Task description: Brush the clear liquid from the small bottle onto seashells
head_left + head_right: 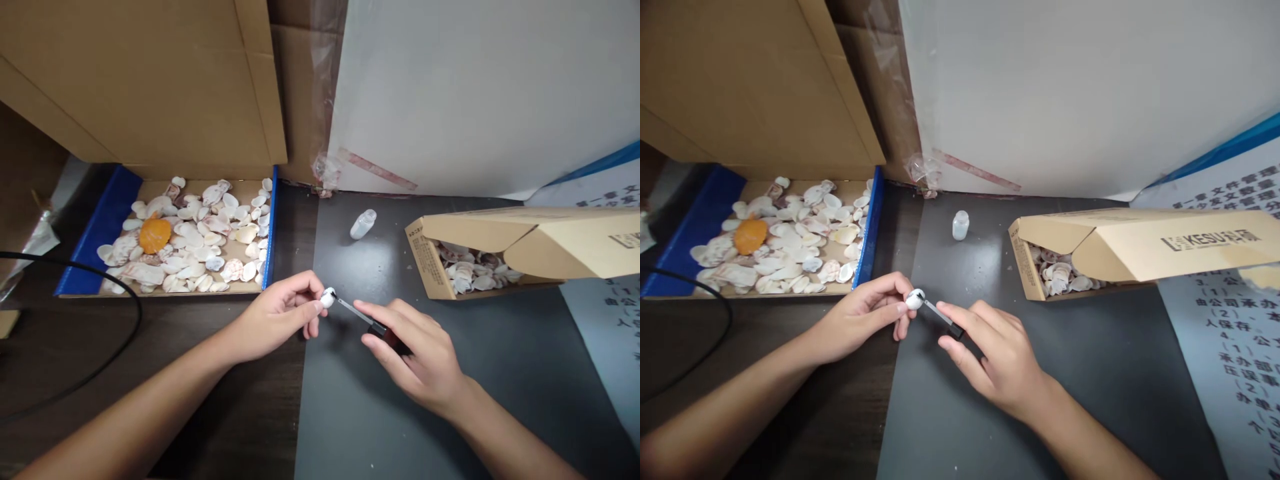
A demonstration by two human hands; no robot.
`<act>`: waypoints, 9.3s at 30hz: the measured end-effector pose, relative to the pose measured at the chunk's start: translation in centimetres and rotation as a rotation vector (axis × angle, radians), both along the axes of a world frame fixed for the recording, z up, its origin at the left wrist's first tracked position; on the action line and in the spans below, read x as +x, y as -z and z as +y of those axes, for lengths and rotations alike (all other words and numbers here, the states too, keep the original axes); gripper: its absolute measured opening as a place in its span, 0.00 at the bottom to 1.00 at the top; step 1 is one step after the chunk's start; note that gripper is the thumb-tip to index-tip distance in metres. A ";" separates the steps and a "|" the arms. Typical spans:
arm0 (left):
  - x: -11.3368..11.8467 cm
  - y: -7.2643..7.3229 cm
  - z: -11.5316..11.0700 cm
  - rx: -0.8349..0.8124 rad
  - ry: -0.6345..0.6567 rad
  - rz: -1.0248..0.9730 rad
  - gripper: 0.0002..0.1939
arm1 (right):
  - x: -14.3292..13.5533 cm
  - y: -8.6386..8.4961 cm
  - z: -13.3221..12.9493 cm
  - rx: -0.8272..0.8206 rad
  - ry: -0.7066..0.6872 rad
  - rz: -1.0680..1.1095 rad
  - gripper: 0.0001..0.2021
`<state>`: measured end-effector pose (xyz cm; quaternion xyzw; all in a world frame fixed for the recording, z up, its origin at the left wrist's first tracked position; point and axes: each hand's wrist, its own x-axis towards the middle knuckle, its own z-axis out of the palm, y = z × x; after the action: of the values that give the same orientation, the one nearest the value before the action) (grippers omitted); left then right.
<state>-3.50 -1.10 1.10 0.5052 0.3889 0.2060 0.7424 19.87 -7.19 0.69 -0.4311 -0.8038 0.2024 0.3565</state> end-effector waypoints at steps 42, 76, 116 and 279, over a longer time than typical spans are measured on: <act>0.4 0.0 -0.8 0.331 0.111 0.164 0.08 | -0.3 0.6 -0.3 -0.092 0.223 0.123 0.09; 0.3 -0.1 -0.8 0.368 0.131 0.162 0.08 | -0.1 0.9 -0.3 -0.144 0.120 0.193 0.09; 0.5 0.7 -1.1 0.448 0.098 0.142 0.10 | -0.4 0.5 -0.4 0.004 0.196 0.108 0.09; 0.9 1.1 -1.4 0.488 0.073 0.201 0.12 | -0.8 0.4 -0.5 -0.121 0.176 0.132 0.06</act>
<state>-2.62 -2.52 0.00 0.7008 0.3811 0.2156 0.5632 19.03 -7.71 0.31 -0.5064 -0.7240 0.2465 0.3983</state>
